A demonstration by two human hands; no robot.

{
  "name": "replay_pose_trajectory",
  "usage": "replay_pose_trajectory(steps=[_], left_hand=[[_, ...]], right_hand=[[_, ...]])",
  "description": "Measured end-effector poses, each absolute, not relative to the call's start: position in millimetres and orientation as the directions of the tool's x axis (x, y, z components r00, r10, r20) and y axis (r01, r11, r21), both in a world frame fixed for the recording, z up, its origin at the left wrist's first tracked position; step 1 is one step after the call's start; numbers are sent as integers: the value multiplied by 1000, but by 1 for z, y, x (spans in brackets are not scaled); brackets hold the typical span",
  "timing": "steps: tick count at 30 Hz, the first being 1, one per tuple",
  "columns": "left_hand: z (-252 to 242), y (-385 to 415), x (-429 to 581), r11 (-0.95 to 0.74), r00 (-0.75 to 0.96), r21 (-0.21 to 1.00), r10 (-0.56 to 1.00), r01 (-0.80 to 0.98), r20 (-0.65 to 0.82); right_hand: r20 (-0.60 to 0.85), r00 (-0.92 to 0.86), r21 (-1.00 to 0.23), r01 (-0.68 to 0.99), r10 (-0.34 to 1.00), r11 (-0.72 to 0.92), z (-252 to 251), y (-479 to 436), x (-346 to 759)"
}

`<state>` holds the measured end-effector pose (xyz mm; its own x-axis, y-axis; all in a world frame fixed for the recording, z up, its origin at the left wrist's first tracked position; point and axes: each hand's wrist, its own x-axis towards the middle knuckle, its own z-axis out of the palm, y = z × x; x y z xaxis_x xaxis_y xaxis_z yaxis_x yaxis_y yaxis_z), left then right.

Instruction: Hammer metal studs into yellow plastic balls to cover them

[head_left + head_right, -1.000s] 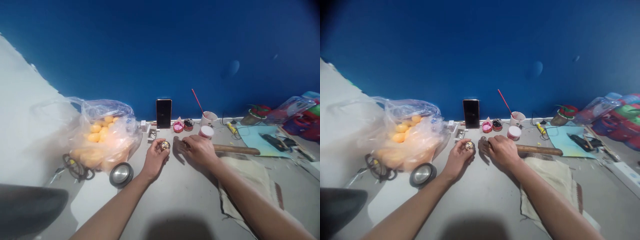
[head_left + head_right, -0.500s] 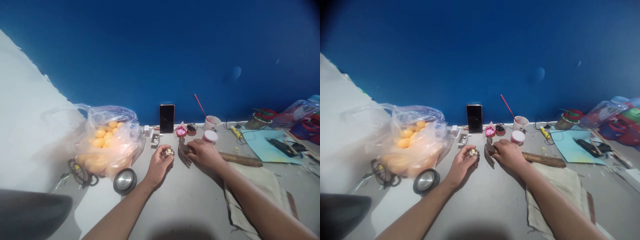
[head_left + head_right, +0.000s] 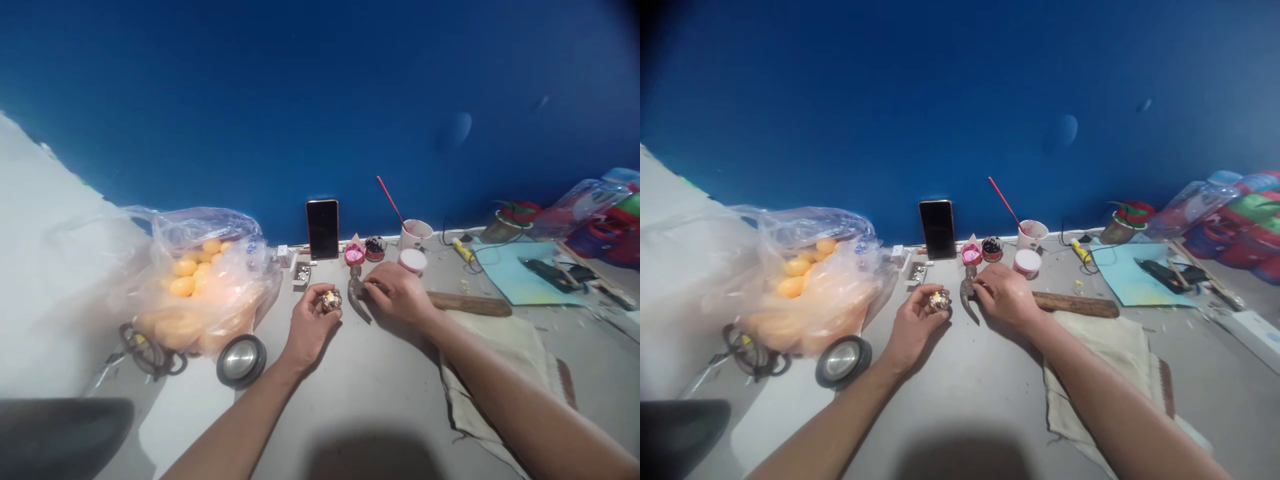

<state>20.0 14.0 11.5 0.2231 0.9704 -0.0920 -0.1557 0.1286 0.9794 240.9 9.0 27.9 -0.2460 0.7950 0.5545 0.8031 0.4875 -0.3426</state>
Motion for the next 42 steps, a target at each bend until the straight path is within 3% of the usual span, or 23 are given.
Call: replay_pose_trajectory(steps=[5,42], left_hand=[[16,11,18,80,260,994,964,-72,-59],[18,7,21,18,304,1000,953,-15,-13]], right_hand=[[525,-271,-378,774,807,507,25,5,230],[407,-302,-402,788,862,466,17,9,231]])
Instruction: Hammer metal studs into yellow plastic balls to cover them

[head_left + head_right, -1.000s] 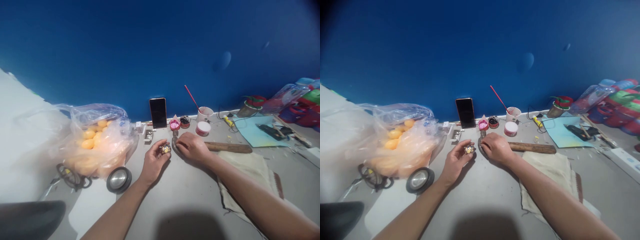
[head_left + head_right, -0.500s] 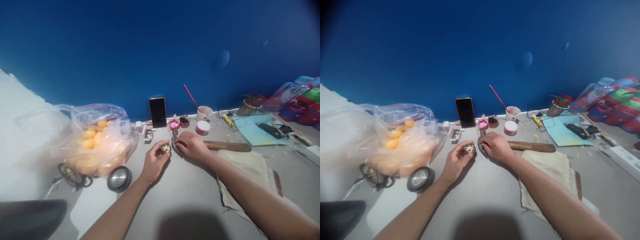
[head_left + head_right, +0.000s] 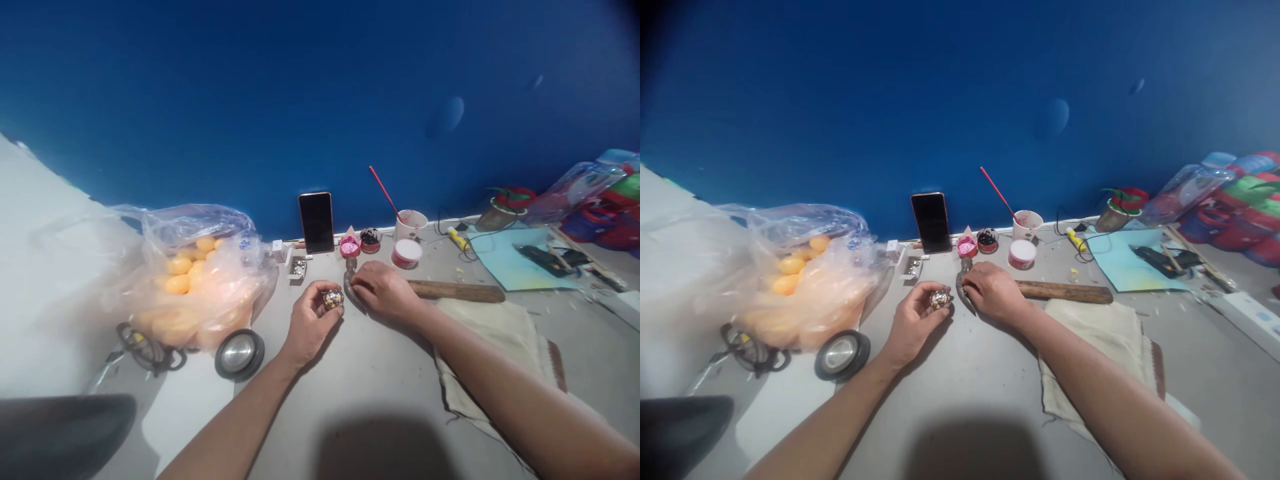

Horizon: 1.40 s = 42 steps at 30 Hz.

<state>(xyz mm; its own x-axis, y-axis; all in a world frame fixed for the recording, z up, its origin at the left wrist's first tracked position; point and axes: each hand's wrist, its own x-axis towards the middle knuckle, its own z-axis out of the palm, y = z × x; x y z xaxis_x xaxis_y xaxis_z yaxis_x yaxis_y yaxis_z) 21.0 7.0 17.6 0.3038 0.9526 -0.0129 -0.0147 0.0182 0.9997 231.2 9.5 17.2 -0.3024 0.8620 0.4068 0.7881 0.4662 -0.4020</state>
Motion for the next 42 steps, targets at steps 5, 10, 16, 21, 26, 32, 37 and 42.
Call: replay_pose_trajectory(steps=[5,10,16,21,26,32,37,42], left_hand=[[15,7,21,17,296,1000,955,-3,-15],[14,7,18,-17,322,1000,947,26,8],[11,8,18,-44,340,999,940,30,31],[12,8,20,-8,315,1000,949,6,5],[15,5,18,-5,354,1000,935,-12,9],[12,7,18,261,395,925,908,-275,-139],[15,11,21,320,322,863,926,-390,-198],[14,8,21,299,344,894,922,-333,-180]], right_hand=[[386,-301,-410,790,872,455,18,9,231],[383,-292,-422,789,876,447,17,9,231],[380,-295,-430,783,877,450,15,11,232],[385,-294,-424,785,875,451,15,11,232],[379,-296,-436,779,877,451,17,11,231],[374,-294,-439,779,880,447,15,10,233],[390,-302,-436,771,870,464,12,11,234],[402,-299,-452,757,866,471,13,9,232]])
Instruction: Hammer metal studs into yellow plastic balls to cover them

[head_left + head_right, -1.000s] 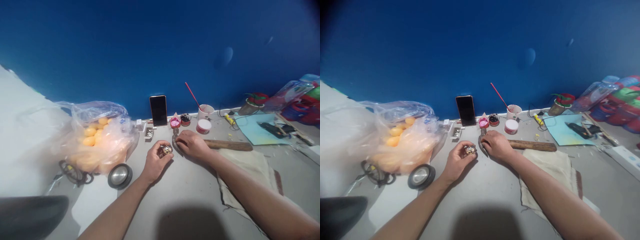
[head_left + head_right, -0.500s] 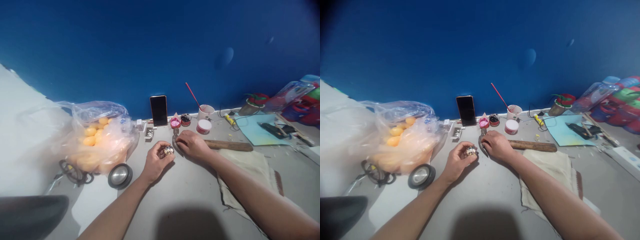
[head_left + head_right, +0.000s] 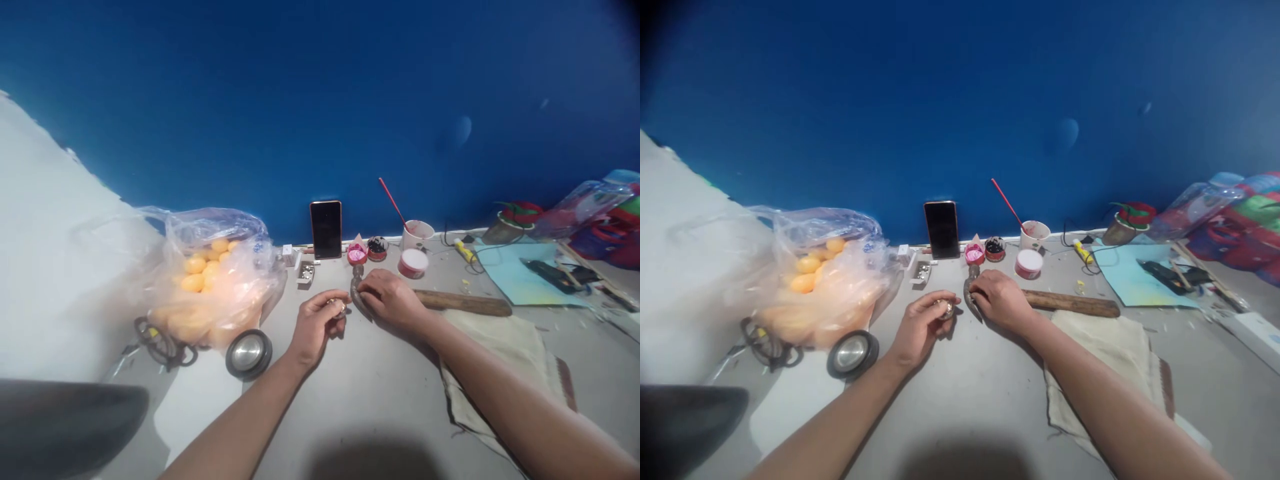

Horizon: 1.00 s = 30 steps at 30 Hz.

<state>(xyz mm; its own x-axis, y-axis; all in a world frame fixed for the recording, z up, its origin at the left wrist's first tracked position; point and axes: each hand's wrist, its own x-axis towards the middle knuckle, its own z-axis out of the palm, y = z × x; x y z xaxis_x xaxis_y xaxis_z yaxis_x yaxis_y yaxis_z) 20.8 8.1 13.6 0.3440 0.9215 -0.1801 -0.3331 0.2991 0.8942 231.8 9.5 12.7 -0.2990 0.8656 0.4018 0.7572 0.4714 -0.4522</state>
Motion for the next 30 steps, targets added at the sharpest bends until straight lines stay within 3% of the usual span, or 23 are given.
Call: replay_pose_trajectory(steps=[4,8,12,16,23,30], left_hand=[[13,3,20,302,410,921,893,-244,-184],[15,0,21,245,434,951,890,-189,-142],[15,-1,22,173,497,982,861,-78,-112],[12,0,21,177,544,983,830,-48,-123],[11,2,20,205,572,976,810,-68,-130],[10,1,20,213,578,975,805,-71,-133]], right_hand=[[349,-261,-526,740,900,419,19,11,232],[131,-225,-581,772,965,259,41,28,224],[120,-278,-382,873,953,303,69,60,190],[-31,-323,-173,934,946,313,79,93,145],[-151,-328,-106,943,933,314,77,118,109],[-160,-315,-112,947,936,299,67,121,107]])
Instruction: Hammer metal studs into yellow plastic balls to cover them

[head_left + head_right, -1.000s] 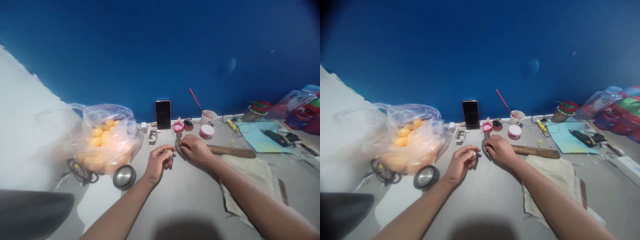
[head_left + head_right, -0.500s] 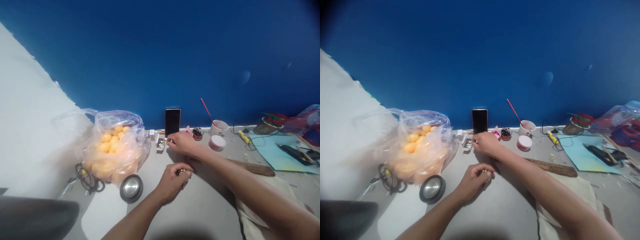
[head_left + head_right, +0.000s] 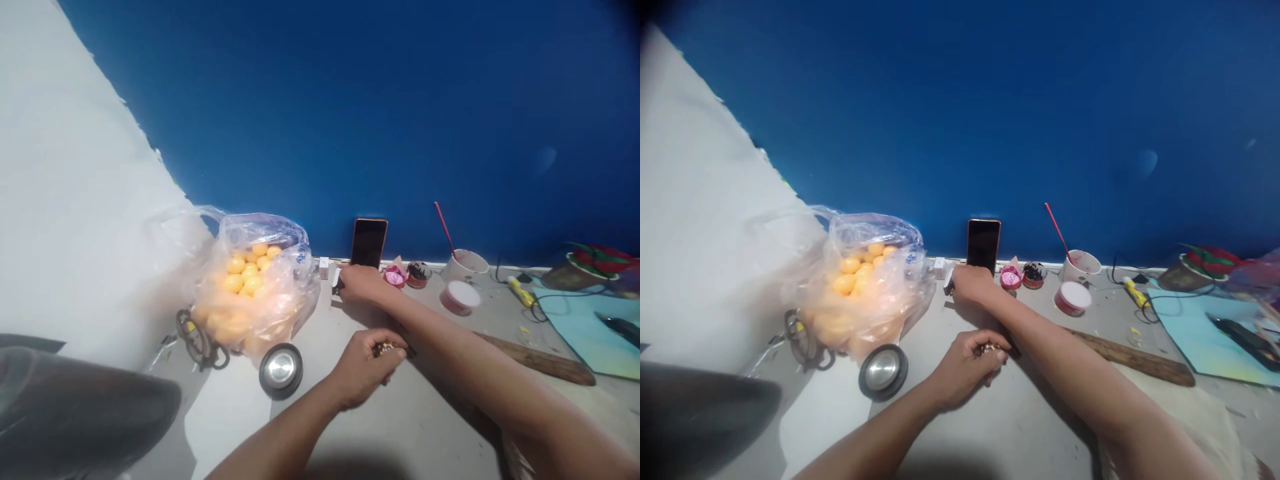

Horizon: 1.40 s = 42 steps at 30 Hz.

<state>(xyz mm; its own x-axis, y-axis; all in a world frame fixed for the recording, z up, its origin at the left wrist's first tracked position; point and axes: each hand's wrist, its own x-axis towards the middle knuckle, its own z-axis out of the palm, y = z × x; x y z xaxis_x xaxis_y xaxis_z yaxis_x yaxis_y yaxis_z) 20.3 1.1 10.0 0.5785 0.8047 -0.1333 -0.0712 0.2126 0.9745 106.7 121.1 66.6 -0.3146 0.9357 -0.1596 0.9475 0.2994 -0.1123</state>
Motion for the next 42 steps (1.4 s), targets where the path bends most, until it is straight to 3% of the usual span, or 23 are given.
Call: replay_pose_trajectory(steps=[6,12,15,18,21,23,27,42], left_hand=[[6,1,21,228,577,970,805,-83,-140],[4,7,21,299,539,944,823,-142,-180],[4,13,20,334,456,899,872,-284,-181],[4,18,19,427,437,771,873,-473,-215],[2,20,19,447,440,702,873,-555,-209],[2,20,18,447,435,691,876,-568,-209],[4,21,16,460,438,697,870,-550,-229],[10,14,17,410,400,822,882,-396,-247]], right_hand=[[-103,-318,-164,940,942,299,60,123,115],[-46,-290,-304,916,956,263,73,118,130],[-6,-250,-449,866,968,221,80,100,152],[67,-124,-825,552,990,125,80,67,179],[14,-7,-947,322,1000,15,70,31,201],[35,60,-972,235,998,19,60,13,209],[84,139,-964,264,987,45,44,-3,216],[142,48,-893,437,989,107,26,3,222]])
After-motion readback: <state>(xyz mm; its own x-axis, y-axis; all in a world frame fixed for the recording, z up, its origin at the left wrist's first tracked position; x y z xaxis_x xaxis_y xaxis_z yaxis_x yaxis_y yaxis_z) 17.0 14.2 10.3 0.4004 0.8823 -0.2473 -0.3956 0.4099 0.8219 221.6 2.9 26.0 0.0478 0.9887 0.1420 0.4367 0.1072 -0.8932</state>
